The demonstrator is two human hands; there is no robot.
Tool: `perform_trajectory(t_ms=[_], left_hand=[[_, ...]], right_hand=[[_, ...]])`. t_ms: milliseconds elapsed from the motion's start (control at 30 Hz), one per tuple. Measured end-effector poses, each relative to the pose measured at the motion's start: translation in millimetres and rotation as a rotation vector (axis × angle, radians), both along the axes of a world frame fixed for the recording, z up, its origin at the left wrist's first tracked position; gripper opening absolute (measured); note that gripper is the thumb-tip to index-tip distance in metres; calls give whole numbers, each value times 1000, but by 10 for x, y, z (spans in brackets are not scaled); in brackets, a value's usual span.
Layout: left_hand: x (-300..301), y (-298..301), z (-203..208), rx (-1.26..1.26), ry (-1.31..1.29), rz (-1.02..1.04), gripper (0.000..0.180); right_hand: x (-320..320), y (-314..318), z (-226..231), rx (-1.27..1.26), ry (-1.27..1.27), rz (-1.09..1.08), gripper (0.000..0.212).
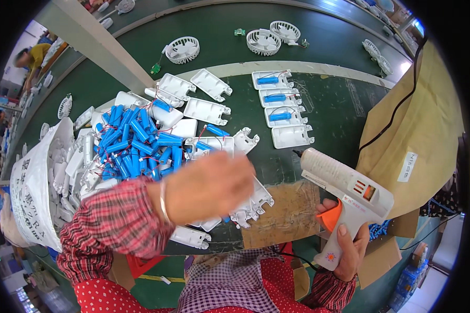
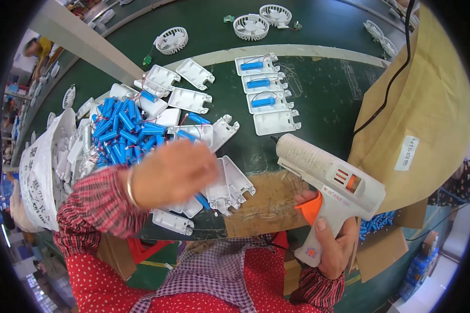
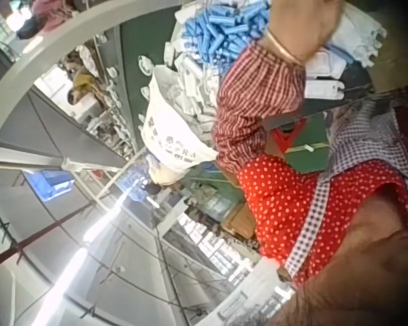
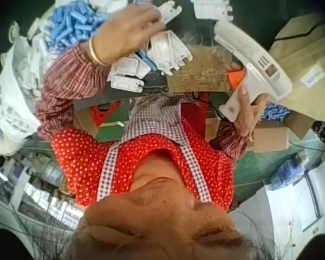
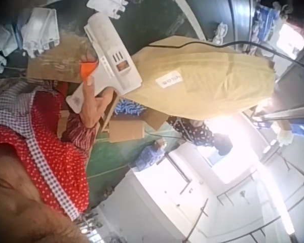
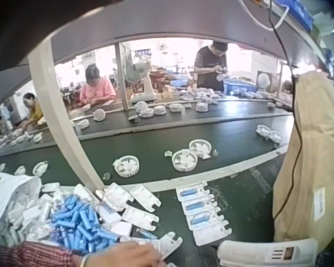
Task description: Gluing small blue battery cells into white plastic housing components using a hot glue gun on an assembly line.
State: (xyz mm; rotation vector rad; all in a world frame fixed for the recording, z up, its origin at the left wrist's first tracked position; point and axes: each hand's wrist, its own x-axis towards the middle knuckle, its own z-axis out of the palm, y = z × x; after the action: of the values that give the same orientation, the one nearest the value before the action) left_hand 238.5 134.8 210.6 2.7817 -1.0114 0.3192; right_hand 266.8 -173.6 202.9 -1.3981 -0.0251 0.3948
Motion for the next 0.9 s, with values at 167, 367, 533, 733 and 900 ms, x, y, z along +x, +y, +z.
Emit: perform_trajectory(t_ms=[167, 367, 533, 733, 900], left_hand=[[-169, -230, -230, 256, 181, -144, 15], [-207, -112, -436, 270, 140, -107, 10], [-188, -44, -383, -45, 107, 74, 23], [406, 542, -467, 57, 87, 430, 36], [559, 797, -513, -150, 458, 300, 13]], right_hand=[[-37, 69, 53, -31, 7, -74, 55], [-66, 25, 45, -14, 16, -48, 54], [-56, 56, 54, -2, 17, -54, 53], [-28, 52, 35, -35, -2, -50, 54], [-44, 84, 52, -21, -7, -56, 55]])
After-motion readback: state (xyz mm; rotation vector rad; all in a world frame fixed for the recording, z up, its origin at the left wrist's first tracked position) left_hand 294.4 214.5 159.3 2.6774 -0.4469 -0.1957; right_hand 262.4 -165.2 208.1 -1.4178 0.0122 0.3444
